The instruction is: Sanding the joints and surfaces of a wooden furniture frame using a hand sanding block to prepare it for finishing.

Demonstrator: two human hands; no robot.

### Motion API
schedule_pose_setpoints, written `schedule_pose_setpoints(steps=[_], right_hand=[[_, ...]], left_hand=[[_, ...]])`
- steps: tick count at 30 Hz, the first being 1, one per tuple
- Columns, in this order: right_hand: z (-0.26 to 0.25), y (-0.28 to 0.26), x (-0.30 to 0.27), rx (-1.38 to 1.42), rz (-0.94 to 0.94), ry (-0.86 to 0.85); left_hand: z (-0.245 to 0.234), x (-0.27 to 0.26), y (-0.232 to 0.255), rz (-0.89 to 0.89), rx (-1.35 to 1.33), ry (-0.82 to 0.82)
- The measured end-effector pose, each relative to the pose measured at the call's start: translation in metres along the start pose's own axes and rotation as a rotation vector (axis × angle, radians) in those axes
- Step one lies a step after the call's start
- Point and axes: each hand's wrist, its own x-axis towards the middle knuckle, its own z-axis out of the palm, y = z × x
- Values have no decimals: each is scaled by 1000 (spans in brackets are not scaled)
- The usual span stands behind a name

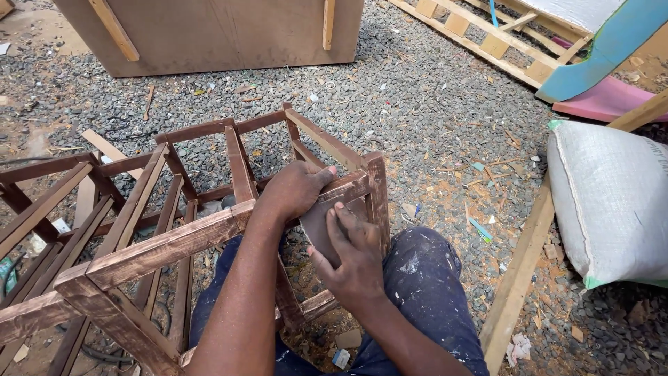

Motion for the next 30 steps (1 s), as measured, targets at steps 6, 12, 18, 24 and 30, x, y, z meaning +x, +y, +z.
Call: schedule_pose_setpoints(steps=[6,12,18,24,30], right_hand=[[-27,10,26,22,331,-150],[-46,12,39,148,426,-107],[-46,67,41,580,562,272],[-42,52,45,820,554,259],[-39,59,41,806,569,247]], left_hand=[[3,6,-10,24,49,-13],[3,-1,-5,69,102,-18],[-4,-38,17,303,408,64],[50,-10,-7,419,506,321],[87,-20,10,593,453,578]])
